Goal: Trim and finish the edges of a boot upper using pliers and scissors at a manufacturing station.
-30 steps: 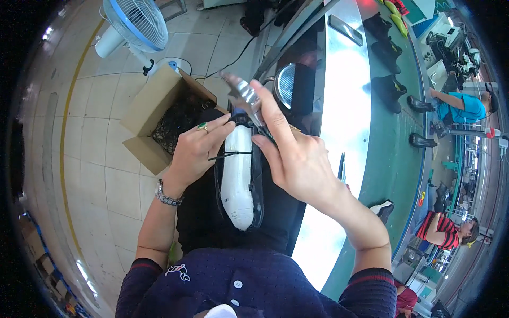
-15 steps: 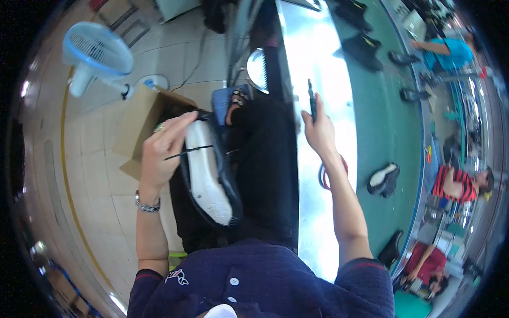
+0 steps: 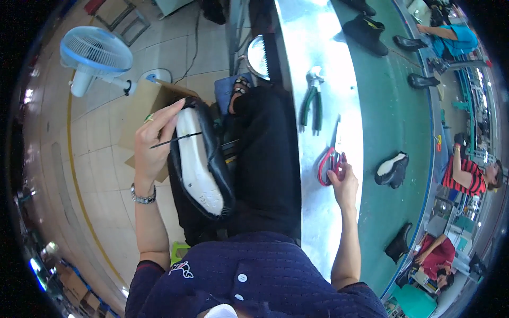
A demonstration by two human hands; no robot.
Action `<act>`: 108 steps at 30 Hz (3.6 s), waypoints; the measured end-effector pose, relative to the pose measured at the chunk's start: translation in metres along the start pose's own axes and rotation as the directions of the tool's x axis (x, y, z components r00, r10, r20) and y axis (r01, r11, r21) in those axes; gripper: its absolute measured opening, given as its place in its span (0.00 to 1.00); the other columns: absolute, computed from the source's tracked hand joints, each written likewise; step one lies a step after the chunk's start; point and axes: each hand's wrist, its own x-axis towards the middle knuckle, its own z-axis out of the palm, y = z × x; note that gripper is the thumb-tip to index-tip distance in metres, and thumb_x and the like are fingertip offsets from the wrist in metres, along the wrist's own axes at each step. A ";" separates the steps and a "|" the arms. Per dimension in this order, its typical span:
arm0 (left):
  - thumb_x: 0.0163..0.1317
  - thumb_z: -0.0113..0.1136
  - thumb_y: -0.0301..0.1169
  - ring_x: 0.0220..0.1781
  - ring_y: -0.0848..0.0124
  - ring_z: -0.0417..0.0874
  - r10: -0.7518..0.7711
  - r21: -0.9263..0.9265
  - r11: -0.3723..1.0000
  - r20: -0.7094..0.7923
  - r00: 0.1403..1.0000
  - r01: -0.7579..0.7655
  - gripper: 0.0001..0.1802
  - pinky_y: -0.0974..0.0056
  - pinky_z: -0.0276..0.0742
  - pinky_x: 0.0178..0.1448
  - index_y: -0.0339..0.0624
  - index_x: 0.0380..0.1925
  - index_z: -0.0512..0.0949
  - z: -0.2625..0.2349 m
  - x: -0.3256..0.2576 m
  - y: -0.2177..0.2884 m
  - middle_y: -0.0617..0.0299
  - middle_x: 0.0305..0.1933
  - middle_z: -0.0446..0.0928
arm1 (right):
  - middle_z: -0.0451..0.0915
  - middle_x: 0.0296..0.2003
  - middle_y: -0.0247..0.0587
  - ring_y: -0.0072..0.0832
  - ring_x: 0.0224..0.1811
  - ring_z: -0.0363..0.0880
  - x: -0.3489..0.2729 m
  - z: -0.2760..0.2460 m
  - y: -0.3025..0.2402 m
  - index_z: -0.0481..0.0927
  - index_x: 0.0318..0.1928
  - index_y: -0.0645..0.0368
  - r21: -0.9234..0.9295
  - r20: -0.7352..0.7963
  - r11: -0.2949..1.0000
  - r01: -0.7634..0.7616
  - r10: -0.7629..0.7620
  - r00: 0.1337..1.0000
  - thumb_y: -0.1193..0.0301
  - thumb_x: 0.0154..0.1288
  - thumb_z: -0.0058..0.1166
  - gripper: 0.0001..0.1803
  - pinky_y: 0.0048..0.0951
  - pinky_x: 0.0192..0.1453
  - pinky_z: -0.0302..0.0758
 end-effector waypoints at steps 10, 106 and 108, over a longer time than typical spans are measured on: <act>0.58 0.67 0.31 0.59 0.55 0.77 -0.137 -0.080 0.990 -0.259 0.956 0.120 0.21 0.58 0.72 0.62 0.43 0.53 0.80 0.025 -0.050 0.022 0.49 0.65 0.70 | 0.72 0.31 0.29 0.18 0.27 0.71 -0.057 -0.043 -0.139 0.71 0.59 0.63 0.637 0.771 0.510 -0.578 -0.424 0.476 0.45 0.38 0.78 0.52 0.18 0.33 0.69; 0.36 0.77 0.25 0.62 0.55 0.73 0.152 0.281 0.947 0.027 0.988 -0.153 0.50 0.54 0.65 0.68 0.33 0.63 0.65 0.113 0.020 0.060 0.49 0.58 0.74 | 0.78 0.27 0.65 0.61 0.29 0.78 0.047 -0.054 -0.197 0.57 0.68 0.65 0.135 0.490 0.785 0.604 -0.583 0.648 0.73 0.69 0.50 0.30 0.49 0.34 0.73; 0.35 0.77 0.25 0.62 0.55 0.73 0.171 0.271 0.947 0.023 0.985 -0.171 0.49 0.55 0.66 0.67 0.34 0.63 0.66 0.112 0.018 0.059 0.50 0.58 0.74 | 0.78 0.21 0.56 0.51 0.22 0.79 0.045 -0.039 -0.181 0.57 0.70 0.64 0.178 0.267 0.653 0.736 -0.752 0.603 0.74 0.69 0.51 0.32 0.43 0.30 0.74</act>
